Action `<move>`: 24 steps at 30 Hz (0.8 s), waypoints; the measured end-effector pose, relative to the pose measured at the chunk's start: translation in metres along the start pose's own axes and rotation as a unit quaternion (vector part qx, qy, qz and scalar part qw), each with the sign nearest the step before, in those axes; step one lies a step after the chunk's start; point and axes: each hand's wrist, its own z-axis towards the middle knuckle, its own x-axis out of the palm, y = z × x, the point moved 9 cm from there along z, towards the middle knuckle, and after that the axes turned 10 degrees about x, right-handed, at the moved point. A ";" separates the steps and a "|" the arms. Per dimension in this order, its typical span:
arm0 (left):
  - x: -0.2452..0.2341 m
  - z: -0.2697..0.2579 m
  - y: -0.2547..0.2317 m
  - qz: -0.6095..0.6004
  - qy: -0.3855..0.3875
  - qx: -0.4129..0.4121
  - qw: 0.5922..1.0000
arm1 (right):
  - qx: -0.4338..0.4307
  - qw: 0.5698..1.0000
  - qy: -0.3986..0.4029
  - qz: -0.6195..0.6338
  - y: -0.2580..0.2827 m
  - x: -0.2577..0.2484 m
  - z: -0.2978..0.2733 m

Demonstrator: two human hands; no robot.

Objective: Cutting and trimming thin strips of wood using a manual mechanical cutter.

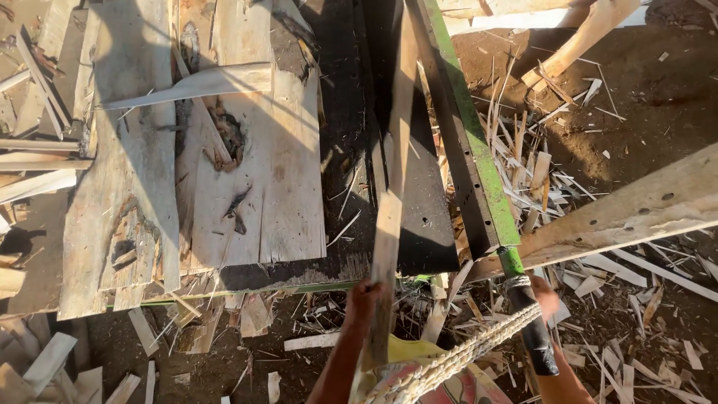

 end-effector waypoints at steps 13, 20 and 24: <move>-0.005 -0.002 0.017 -0.064 -0.004 -0.026 0.998 | -0.177 0.954 0.228 -0.084 0.025 0.124 -0.163; -0.079 -0.030 0.002 -0.015 -0.012 -0.051 0.999 | 0.034 0.900 0.425 0.095 0.136 0.131 -0.227; -0.116 -0.093 -0.020 -0.035 0.045 -0.041 0.998 | -0.013 0.859 0.458 0.228 0.227 0.141 -0.251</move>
